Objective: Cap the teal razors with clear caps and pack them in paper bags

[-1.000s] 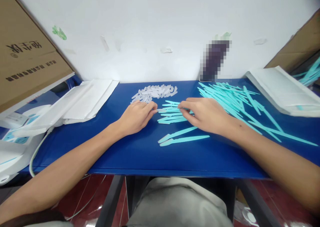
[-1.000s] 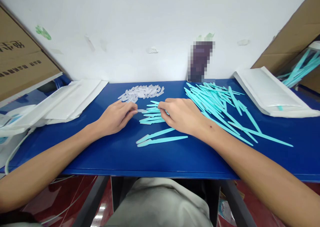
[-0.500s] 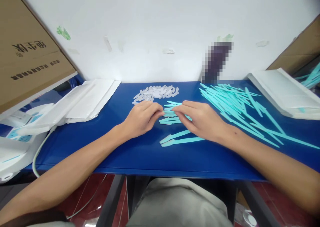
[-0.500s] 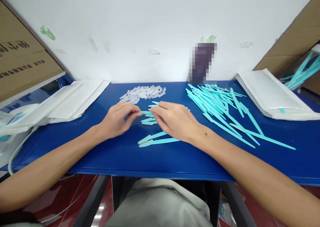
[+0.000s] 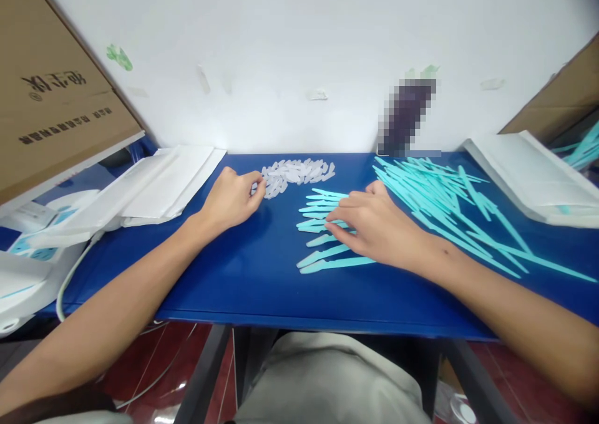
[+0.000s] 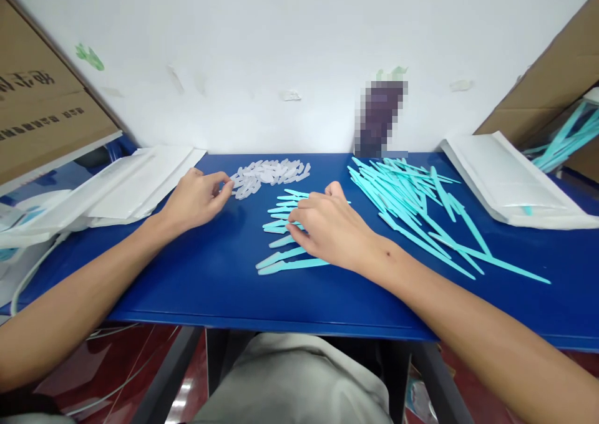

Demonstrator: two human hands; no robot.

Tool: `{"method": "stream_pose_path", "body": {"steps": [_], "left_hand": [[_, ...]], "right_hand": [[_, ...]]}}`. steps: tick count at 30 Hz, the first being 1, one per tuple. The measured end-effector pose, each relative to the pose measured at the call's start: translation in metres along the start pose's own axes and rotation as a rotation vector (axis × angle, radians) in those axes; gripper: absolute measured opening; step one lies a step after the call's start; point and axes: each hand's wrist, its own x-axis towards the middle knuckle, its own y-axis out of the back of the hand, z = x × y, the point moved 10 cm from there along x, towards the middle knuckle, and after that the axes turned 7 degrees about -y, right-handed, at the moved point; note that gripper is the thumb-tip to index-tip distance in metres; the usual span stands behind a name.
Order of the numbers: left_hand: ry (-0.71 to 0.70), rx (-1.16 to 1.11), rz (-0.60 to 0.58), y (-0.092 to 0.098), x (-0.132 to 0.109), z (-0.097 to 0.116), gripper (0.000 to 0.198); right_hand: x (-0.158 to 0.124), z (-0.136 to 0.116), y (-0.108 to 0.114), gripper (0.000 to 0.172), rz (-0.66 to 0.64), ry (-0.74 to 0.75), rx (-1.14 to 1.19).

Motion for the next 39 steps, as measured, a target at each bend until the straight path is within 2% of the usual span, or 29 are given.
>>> {"method": "stream_pose_path", "body": {"steps": [3, 7, 12, 19, 22, 26, 30, 35, 37, 39], "left_hand": [[0.038, -0.045, -0.097, -0.012, -0.002, -0.008, 0.031], [-0.05, -0.042, -0.22, -0.024, -0.003, 0.004, 0.034], [-0.184, 0.017, -0.257, -0.027, -0.005, 0.02, 0.04], [-0.32, -0.225, -0.264, -0.026, -0.009, 0.055, 0.029], [-0.32, -0.231, -0.283, -0.029, -0.01, 0.059, 0.031], [-0.272, -0.214, -0.346, -0.036, -0.012, 0.052, 0.042], [-0.225, -0.327, -0.367, -0.036, -0.013, 0.049, 0.038], [-0.196, -0.353, -0.319, -0.035, -0.012, 0.047, 0.03], [-0.192, -0.371, -0.281, -0.035, -0.011, 0.047, 0.034], [-0.152, -0.423, -0.189, -0.029, -0.008, 0.046, 0.042]], "right_hand": [[0.002, 0.015, -0.005, 0.03, -0.073, -0.049, 0.007], [0.002, 0.026, -0.012, 0.026, -0.192, -0.083, 0.043], [0.0, 0.032, -0.018, 0.025, -0.25, -0.133, 0.103], [0.002, 0.028, -0.021, 0.023, -0.324, -0.141, 0.146], [0.002, 0.032, -0.02, 0.02, -0.347, -0.168, 0.187], [-0.002, 0.028, -0.018, 0.019, -0.376, -0.127, 0.233], [-0.003, 0.027, -0.013, 0.022, -0.331, -0.107, 0.187], [0.001, 0.028, 0.001, 0.022, -0.127, -0.092, 0.218], [0.002, 0.028, 0.004, 0.018, -0.059, -0.074, 0.251], [0.002, 0.027, 0.008, 0.016, 0.01, -0.033, 0.269]]}}
